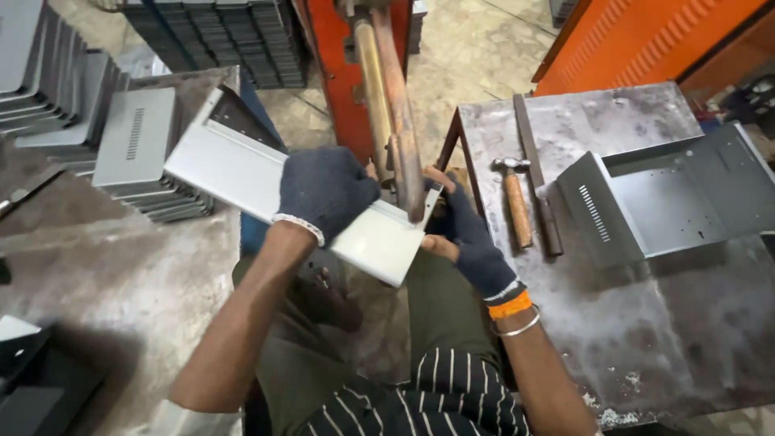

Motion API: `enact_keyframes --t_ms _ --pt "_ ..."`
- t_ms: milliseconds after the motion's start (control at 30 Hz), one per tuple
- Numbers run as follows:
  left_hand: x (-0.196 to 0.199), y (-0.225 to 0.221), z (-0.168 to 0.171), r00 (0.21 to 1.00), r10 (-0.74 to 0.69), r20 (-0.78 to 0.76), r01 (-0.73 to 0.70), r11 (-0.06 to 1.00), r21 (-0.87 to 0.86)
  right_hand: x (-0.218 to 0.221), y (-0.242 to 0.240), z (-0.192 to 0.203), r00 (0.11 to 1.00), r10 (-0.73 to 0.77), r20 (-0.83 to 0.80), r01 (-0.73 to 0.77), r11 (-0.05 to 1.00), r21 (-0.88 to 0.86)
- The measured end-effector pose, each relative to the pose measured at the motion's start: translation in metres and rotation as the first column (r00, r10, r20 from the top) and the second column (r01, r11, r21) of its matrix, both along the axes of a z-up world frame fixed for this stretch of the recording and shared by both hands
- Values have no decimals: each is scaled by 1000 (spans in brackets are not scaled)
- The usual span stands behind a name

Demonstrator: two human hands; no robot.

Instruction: Assembling metal enclosure cases using a spot welding machine and adjusting them with a hammer.

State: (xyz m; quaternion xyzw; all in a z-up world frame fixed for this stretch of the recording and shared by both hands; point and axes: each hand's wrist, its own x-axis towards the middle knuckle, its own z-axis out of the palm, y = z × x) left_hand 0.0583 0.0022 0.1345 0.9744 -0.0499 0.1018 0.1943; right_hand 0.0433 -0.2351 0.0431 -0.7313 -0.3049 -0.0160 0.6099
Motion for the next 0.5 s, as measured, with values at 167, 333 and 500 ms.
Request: enact_keyframes --t_ms 167,333,500 --pt "15 4 -3 999 -21 42 16 994 108 12 4 -15 1000 2 -22 -1 1000 25" --pt "17 8 -8 998 -26 51 19 989 147 16 4 -27 999 5 -48 -3 999 37" --pt "18 8 -7 998 -30 62 23 993 114 13 10 -16 1000 -11 13 10 998 54"
